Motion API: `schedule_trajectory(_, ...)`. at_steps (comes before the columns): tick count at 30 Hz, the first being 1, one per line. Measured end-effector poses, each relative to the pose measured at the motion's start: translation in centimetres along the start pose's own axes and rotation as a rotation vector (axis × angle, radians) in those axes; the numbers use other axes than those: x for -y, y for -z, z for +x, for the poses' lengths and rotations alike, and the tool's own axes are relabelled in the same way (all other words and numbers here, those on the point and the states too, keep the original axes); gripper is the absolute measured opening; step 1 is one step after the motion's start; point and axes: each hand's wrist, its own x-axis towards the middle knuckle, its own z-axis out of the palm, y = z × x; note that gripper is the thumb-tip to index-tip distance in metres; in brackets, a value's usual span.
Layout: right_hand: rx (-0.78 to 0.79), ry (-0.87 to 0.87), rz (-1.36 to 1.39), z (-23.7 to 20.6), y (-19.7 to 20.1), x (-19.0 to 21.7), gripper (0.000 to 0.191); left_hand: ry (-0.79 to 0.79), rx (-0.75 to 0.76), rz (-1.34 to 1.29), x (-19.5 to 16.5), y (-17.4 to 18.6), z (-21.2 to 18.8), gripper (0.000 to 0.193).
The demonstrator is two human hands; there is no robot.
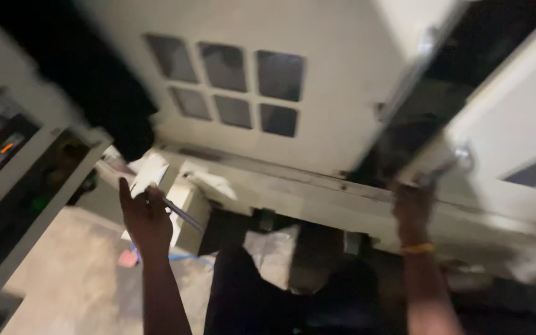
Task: The person opens a machine door, removes a metal rod, and places it on a nearby table. They then pick up several metal rods from a green bin and arrange them in a cardboard box. The person closes the machine door and repeats the process of removing and placing rods.
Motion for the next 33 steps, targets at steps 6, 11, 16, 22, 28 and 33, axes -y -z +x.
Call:
schedule_trajectory(6, -0.062, -0.355, 1.694, -1.3, 7.8, 4.1, 0.065, -0.160, 0.328, -0.254, -6.6, -7.3, -5.9, 0.027)
schedule_trajectory(11, -0.106, -0.165, 1.567, -0.8, 12.9, 5.5, 0.047, -0.372, 0.478, -0.281, -10.3, -9.6, -11.2, 0.015)
schedule_trajectory(16, 0.177, -0.282, 1.437, -1.4, 16.7, 6.2, 0.063, 0.064, 0.842, -0.284, -11.9, -10.2, -15.3, 0.022)
schedule_trajectory(22, 0.296, -0.244, 1.214, -10.3, 15.0, 3.2, 0.043, 0.103, 1.057, -0.403, -13.7, -12.5, -20.1, 0.028)
schedule_trajectory(28, 0.373, -0.509, 1.192, -27.2, 9.9, -3.4, 0.033, 0.267, 1.462, -0.011, -15.7, -15.3, -27.3, 0.032)
schedule_trajectory(33, 0.430, -0.887, 0.952, -40.3, 7.4, -9.9, 0.030, 0.252, 1.633, 0.102, -15.3, -16.7, -34.6, 0.043)
